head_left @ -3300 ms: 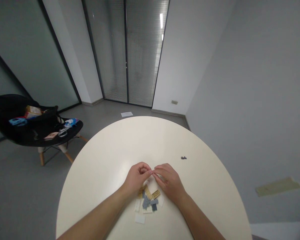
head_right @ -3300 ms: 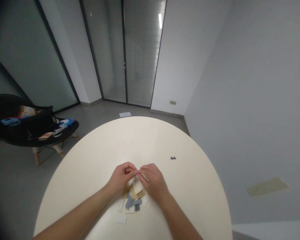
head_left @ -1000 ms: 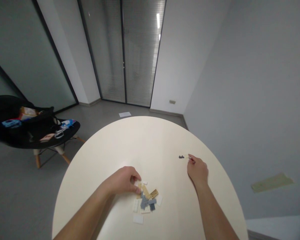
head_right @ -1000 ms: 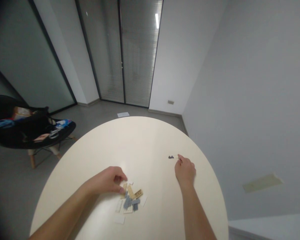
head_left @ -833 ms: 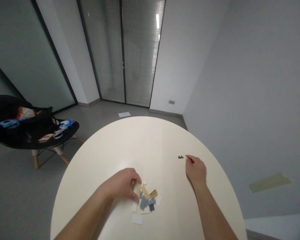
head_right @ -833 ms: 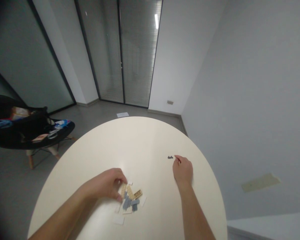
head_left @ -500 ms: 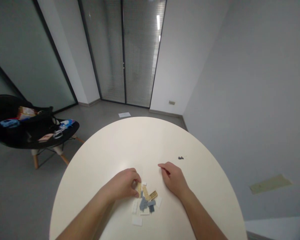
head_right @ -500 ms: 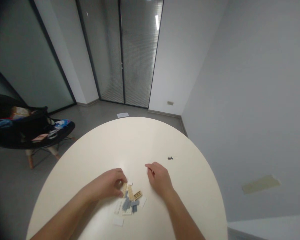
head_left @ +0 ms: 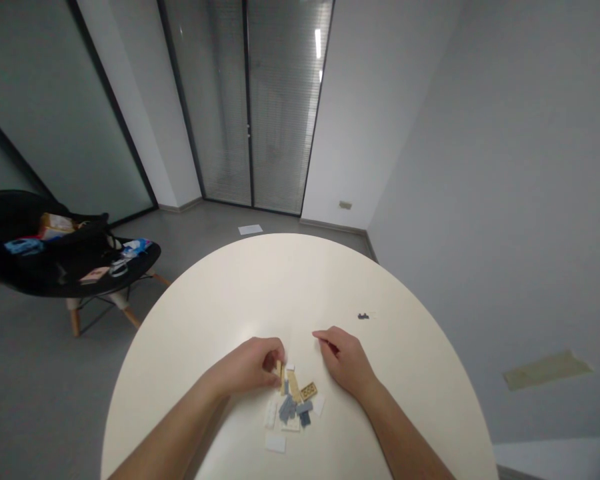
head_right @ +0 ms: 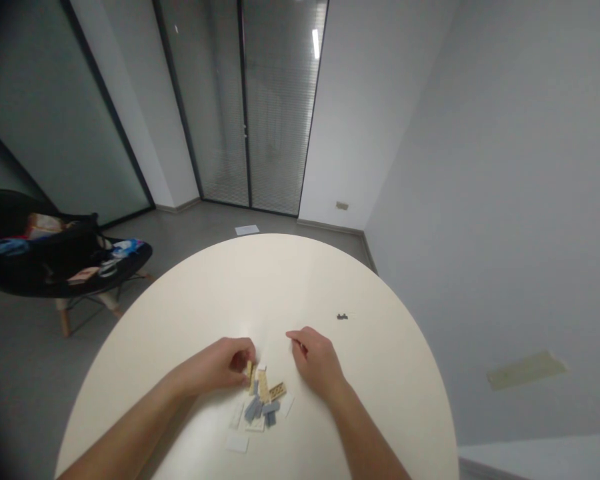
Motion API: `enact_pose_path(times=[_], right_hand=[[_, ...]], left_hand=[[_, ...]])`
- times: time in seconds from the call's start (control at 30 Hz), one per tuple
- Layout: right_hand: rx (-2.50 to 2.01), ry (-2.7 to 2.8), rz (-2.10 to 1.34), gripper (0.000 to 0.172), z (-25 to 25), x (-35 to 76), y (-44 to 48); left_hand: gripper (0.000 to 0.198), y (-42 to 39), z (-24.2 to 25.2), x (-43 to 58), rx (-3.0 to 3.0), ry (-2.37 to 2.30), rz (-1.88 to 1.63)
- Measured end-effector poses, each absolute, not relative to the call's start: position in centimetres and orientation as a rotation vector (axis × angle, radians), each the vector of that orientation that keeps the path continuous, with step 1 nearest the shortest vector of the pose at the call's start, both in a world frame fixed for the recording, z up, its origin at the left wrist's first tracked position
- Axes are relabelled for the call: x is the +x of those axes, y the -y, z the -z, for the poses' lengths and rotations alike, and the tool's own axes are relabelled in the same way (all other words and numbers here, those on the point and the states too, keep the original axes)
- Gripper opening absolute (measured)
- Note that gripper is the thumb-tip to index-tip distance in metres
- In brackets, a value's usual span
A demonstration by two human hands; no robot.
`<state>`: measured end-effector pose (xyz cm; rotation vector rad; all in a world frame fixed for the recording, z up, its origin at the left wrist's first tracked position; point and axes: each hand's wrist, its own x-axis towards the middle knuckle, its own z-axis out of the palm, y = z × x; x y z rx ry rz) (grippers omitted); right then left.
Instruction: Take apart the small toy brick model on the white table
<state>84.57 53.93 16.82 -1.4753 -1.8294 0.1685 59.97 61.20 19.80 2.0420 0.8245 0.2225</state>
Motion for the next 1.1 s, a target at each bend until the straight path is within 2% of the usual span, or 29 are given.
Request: enact_pose_path(times=[0.23,0.53,0.8,1.1], right_hand=[[-1.427,1.83,-0.188,0.023,-17.4,84.2,-53.7],[-1.238,1.968,-0.168,0.016,-17.9,81.1,-53.2],[-1.247,1.977,-0.096,0.013,-17.6,81.0,-53.4],[-1.236,2.006,-0.083,0.025,-17.2,82.0,-53.6]], left_hand=[[0.004,-61.6,-18.9,60.3,1.774,-0.741,-0.376],[0.026,-61.8,-17.1,62.0,1.502,-0.724,-0.693],[0.028,-61.1,-16.2,62.8,1.426,-0.722,-0.707],[0.026,-60.9,-16.2,63.2,1.359,-0.661,-0.713]])
